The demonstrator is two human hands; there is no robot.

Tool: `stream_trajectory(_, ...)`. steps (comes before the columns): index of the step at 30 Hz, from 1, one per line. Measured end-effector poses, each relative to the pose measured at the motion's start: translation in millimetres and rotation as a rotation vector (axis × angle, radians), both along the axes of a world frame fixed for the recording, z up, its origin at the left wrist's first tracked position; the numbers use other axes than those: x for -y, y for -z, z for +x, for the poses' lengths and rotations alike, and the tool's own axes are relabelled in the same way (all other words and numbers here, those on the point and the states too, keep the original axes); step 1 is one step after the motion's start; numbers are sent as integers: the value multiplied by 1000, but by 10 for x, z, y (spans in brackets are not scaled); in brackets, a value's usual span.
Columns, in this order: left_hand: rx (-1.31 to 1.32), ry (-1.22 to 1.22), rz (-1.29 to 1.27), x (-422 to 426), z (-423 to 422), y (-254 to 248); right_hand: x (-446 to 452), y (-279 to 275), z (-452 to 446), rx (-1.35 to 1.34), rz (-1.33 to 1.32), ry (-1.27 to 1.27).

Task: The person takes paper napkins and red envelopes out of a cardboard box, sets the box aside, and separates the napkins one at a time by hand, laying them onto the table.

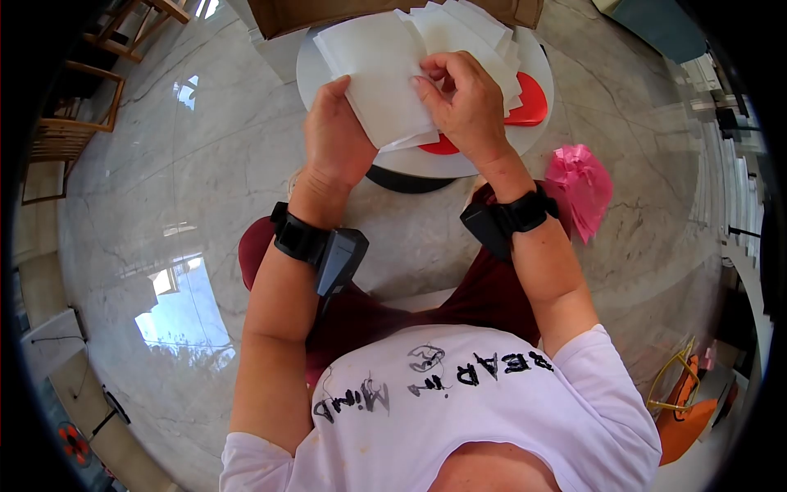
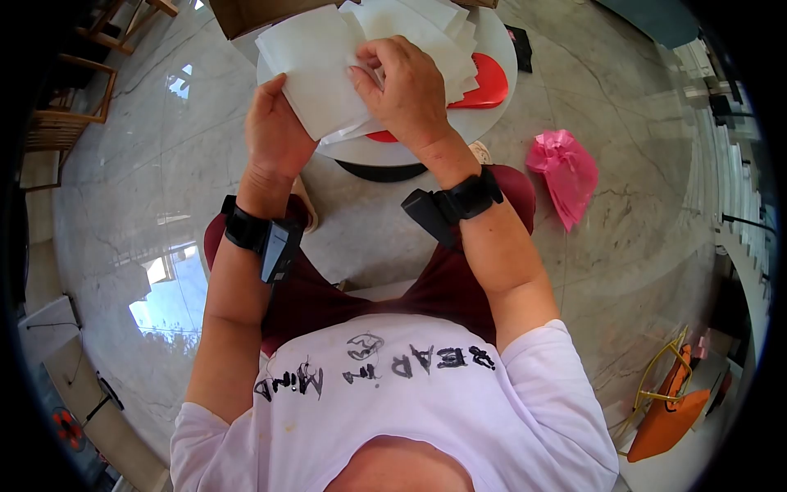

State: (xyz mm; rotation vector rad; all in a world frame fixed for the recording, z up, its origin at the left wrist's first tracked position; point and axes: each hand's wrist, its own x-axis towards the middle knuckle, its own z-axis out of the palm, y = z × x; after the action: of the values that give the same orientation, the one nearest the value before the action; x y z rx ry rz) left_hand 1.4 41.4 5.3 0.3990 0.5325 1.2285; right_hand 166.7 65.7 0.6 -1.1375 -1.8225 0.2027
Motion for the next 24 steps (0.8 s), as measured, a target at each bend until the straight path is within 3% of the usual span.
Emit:
stream_trajectory(13,93,41,12,38,15,-35,-8,-70,10,-88,226,7)
stream_trajectory(24,62,-156,-89,-17,-16,-29,-94,-9,166,-309,115,134)
